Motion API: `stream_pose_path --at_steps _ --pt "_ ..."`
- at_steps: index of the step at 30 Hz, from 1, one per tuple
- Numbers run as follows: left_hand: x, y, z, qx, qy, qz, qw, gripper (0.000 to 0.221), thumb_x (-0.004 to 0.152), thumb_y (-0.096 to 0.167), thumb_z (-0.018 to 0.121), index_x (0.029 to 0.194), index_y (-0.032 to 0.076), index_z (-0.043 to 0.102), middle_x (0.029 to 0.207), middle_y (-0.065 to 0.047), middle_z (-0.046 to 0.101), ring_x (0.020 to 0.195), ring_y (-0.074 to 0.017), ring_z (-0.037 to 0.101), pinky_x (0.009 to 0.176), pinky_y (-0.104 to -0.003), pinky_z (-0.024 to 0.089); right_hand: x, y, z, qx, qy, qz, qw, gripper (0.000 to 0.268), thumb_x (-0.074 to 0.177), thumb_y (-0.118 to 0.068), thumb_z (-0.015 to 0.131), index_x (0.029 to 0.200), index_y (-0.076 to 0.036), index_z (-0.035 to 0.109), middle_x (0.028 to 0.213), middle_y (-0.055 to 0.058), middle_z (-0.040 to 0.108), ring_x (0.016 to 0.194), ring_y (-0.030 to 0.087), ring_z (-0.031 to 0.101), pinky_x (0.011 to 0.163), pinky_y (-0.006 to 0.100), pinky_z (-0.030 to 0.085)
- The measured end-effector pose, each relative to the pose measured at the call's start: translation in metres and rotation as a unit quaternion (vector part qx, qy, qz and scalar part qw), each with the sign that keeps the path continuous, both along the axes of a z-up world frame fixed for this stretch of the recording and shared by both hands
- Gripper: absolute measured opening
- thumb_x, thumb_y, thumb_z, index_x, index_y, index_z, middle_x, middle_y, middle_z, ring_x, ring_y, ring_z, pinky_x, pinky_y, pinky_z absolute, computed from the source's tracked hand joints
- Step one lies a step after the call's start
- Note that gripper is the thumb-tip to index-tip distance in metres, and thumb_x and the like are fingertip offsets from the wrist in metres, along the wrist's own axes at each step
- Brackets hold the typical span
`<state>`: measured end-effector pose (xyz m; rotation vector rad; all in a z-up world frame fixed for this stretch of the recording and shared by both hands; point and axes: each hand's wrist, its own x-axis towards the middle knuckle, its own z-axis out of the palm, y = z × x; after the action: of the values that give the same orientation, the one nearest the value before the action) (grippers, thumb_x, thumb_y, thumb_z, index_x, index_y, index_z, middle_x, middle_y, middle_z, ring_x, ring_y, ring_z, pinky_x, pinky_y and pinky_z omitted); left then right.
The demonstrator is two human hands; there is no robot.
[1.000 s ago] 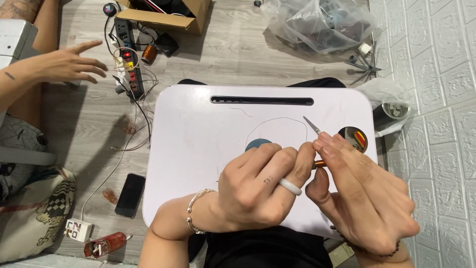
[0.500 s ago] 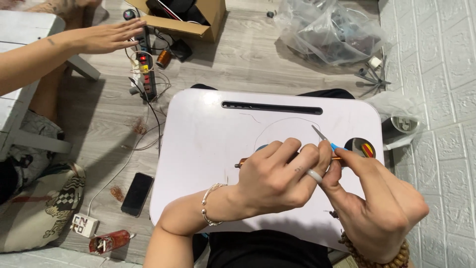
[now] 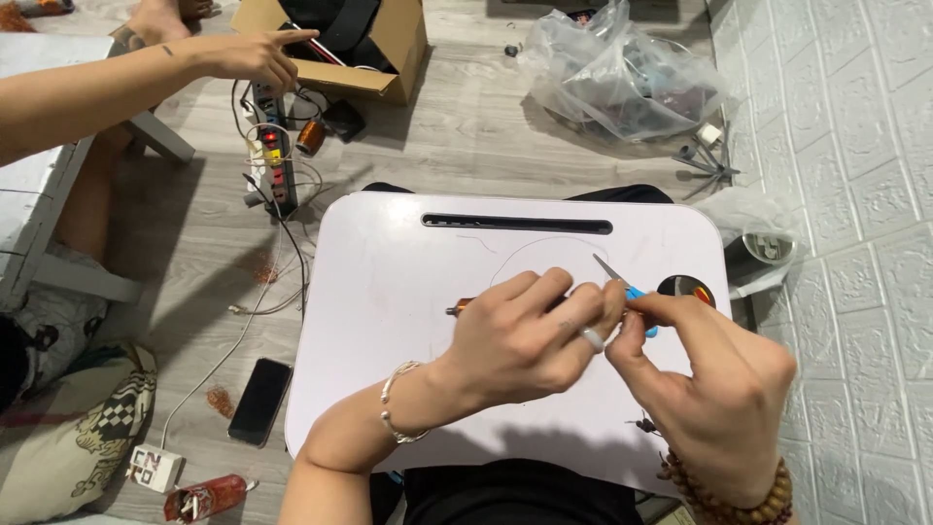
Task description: Winding thin wire around a small electronic component and cutting it with scissors at a low table.
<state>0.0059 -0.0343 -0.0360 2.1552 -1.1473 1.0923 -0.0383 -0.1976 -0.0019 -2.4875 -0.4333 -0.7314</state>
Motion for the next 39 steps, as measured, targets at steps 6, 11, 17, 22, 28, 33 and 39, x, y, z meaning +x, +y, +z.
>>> stream_pose_path --at_steps 6,11,17,22,28,33,39 --pt "-0.011 0.022 0.024 0.007 0.046 -0.054 0.997 0.011 0.089 0.001 0.07 0.097 -0.003 0.075 0.085 -0.005 0.058 0.067 -0.014 0.048 0.056 -0.025 0.038 0.014 -0.035 -0.003 0.119 0.125 0.204 0.964 0.042 0.057 -0.001 0.082 0.097 0.002 0.067 0.079 0.007 0.076 0.065 0.012 0.073 0.062 0.021 0.061" --pt "-0.014 0.028 0.028 0.03 0.058 -0.073 0.995 0.01 0.089 0.0 0.071 0.099 -0.003 0.074 0.086 -0.005 0.056 0.068 -0.0156 0.047 0.057 -0.026 0.038 0.02 -0.032 -0.014 0.148 0.099 0.261 0.949 0.029 0.056 0.002 0.082 0.081 -0.004 0.066 0.072 0.003 0.073 0.055 0.008 0.064 0.051 0.018 0.052" --pt "-0.013 0.034 0.027 0.067 0.064 -0.09 0.992 0.015 0.086 0.001 0.072 0.1 -0.003 0.073 0.094 -0.007 0.06 0.072 -0.0162 0.048 0.059 -0.026 0.04 0.028 -0.029 -0.017 0.162 0.131 0.323 0.923 0.025 0.052 0.001 0.079 0.073 -0.006 0.066 0.056 -0.002 0.068 0.044 0.005 0.059 0.044 0.016 0.048" --pt "-0.014 0.038 0.026 0.094 0.105 -0.111 0.984 0.013 0.085 0.008 0.069 0.094 0.0 0.071 0.097 -0.008 0.059 0.075 -0.0187 0.048 0.06 -0.028 0.039 0.029 -0.029 -0.019 0.162 0.158 0.33 0.916 0.024 0.051 -0.003 0.079 0.071 -0.006 0.066 0.054 -0.001 0.067 0.043 0.007 0.059 0.044 0.017 0.047" --pt "-0.015 0.038 0.024 0.075 0.134 -0.133 0.979 0.004 0.085 0.004 0.068 0.086 0.0 0.068 0.095 -0.009 0.058 0.073 -0.0197 0.048 0.059 -0.029 0.038 0.033 -0.029 -0.02 0.167 0.16 0.362 0.903 0.022 0.05 -0.004 0.079 0.068 -0.005 0.067 0.055 0.0 0.069 0.042 0.007 0.061 0.043 0.016 0.05" --pt "-0.014 0.038 0.02 0.081 0.144 -0.158 0.974 0.005 0.088 0.002 0.069 0.083 -0.001 0.069 0.096 -0.012 0.061 0.073 -0.0201 0.049 0.059 -0.029 0.039 0.034 -0.028 -0.019 0.164 0.175 0.376 0.895 0.021 0.048 -0.003 0.078 0.065 -0.005 0.066 0.054 -0.001 0.066 0.04 0.008 0.057 0.041 0.018 0.048" --pt "-0.014 0.039 0.02 0.097 0.184 -0.187 0.96 0.011 0.084 0.004 0.068 0.075 0.003 0.062 0.09 -0.01 0.055 0.072 -0.0214 0.049 0.058 -0.031 0.041 0.035 -0.025 -0.017 0.179 0.193 0.416 0.87 0.017 0.047 -0.002 0.075 0.061 -0.005 0.066 0.053 -0.002 0.065 0.037 0.007 0.051 0.038 0.017 0.043"
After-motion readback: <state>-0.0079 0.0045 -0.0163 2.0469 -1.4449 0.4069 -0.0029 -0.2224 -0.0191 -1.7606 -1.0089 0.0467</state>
